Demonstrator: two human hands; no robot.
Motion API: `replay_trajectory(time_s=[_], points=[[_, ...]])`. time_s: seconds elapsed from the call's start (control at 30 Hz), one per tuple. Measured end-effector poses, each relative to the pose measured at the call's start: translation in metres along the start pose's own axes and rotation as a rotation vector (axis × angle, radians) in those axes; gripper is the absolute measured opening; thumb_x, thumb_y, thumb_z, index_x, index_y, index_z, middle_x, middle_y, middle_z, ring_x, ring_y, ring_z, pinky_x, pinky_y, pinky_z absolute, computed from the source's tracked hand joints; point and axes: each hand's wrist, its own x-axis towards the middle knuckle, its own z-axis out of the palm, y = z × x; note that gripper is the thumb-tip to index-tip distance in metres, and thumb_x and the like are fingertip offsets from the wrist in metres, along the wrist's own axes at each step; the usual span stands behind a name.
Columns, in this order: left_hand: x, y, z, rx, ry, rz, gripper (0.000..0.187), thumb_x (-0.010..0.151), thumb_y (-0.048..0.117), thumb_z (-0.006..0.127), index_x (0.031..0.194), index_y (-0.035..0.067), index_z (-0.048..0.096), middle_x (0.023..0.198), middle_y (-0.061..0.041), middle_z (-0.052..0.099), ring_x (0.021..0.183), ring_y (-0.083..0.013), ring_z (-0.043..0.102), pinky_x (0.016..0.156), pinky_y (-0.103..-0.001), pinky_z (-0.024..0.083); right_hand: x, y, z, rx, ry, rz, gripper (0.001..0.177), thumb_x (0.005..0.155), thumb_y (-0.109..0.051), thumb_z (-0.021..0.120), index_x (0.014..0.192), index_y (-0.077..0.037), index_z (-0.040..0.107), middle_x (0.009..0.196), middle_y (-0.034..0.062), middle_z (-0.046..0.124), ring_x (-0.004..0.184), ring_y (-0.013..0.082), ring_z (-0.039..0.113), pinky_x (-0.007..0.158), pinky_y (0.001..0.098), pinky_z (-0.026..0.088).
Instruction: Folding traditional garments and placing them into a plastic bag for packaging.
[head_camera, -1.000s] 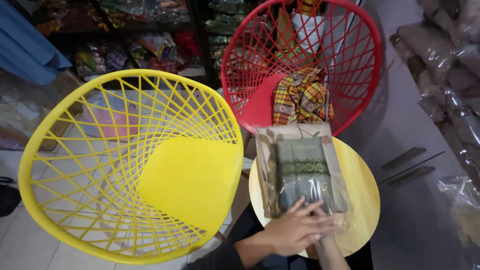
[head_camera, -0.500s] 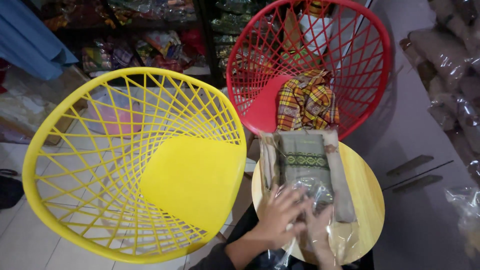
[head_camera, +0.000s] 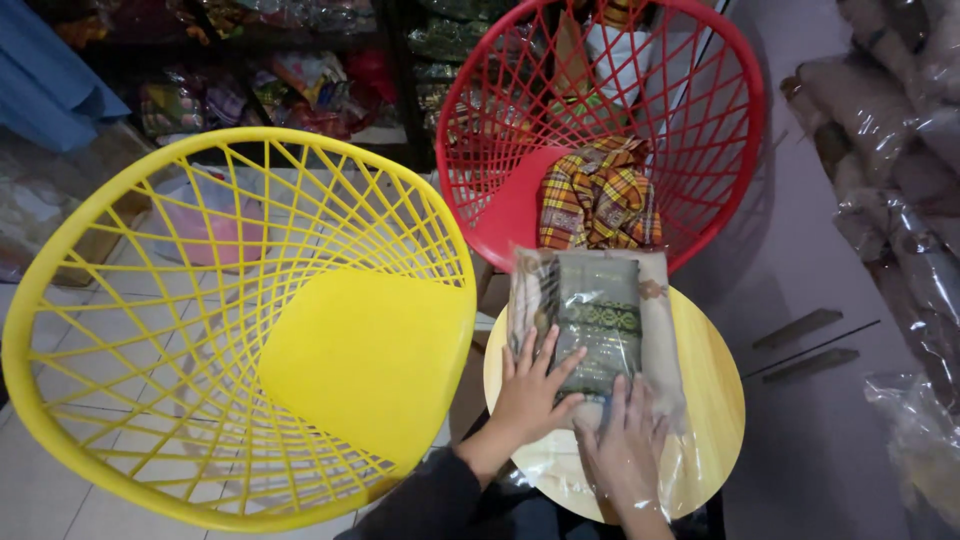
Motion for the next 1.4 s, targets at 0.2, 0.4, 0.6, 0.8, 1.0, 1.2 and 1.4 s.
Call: replay_trajectory(time_s=[0.2,0.4,0.6,0.8,1.0,1.2,1.4], points=[[0.043,-0.034,0.004,0.009,0.023,0.077,0.071,0.096,0.056,0.059,0.159,0.035,0.037,0.17,-0.016,0.019,0.156,-0.0451,0.013,0.115,-0.076,0.014,0.043,-0.011,0.009,-0.01,-0.059,0.044,0.099,0.084,-0.061,0.059,0.157,-0.005,0.024,0.164,0.0216,0.018,0.151,0.0407,0.02,0.117,0.0647,0.015],[0.043,-0.038,-0.002,-0.021,0.048,0.114,0.068,0.097,0.054,0.06,0.159,0.036,0.038,0.172,-0.013,0.02,0.157,-0.0429,0.016,0.118,-0.072,0.015,0.024,-0.018,0.007,-0.075,-0.086,0.046,0.096,0.088,-0.062,0.056,0.159,-0.006,0.023,0.168,0.0236,0.015,0.153,0.0389,0.019,0.12,0.0638,0.014],[0.03,-0.022,-0.051,-0.051,-0.129,0.02,0.076,0.091,0.054,0.065,0.158,0.035,0.035,0.17,-0.014,0.011,0.157,-0.0407,0.01,0.117,-0.07,0.008,-0.036,0.009,0.012,-0.193,-0.718,-0.191,0.087,0.097,-0.064,0.051,0.162,-0.018,0.017,0.17,0.017,0.007,0.155,0.044,0.01,0.115,0.0666,0.011],[0.097,-0.03,-0.049,-0.286,0.112,0.049,0.079,0.096,0.054,0.059,0.161,0.018,0.031,0.172,-0.016,0.017,0.158,-0.0419,0.016,0.123,-0.068,0.008,0.072,0.023,-0.106,0.44,-0.857,-0.133,0.053,0.098,-0.049,0.046,0.141,-0.024,0.064,0.122,0.0072,0.077,0.114,0.02,0.071,0.104,0.0378,0.05],[0.17,-0.025,-0.019,-0.006,0.265,-0.042,0.068,0.103,0.055,0.047,0.163,0.025,0.033,0.171,-0.011,0.027,0.158,-0.0415,0.02,0.124,-0.068,0.009,0.212,0.024,-0.032,0.188,0.112,-0.112,0.056,0.103,-0.046,0.049,0.153,-0.019,0.046,0.157,0.016,0.044,0.144,0.0373,0.04,0.111,0.0638,0.031],[0.16,-0.04,0.02,0.052,0.179,-0.192,0.074,0.094,0.06,0.055,0.159,0.031,0.033,0.168,-0.012,0.025,0.155,-0.0427,0.015,0.119,-0.068,0.006,0.213,0.038,0.031,0.102,-0.044,-0.02,0.07,0.098,-0.053,0.051,0.161,-0.029,0.031,0.168,0.0115,0.025,0.154,0.0377,0.022,0.117,0.0704,0.018],[0.167,-0.051,0.039,-0.05,0.192,-0.187,0.077,0.095,0.059,0.057,0.161,0.029,0.033,0.171,-0.011,0.022,0.157,-0.0409,0.015,0.12,-0.069,0.005,0.218,0.051,0.05,0.223,-0.038,-0.014,0.071,0.096,-0.052,0.053,0.16,-0.03,0.031,0.17,0.0109,0.022,0.156,0.0356,0.02,0.118,0.0683,0.017]])
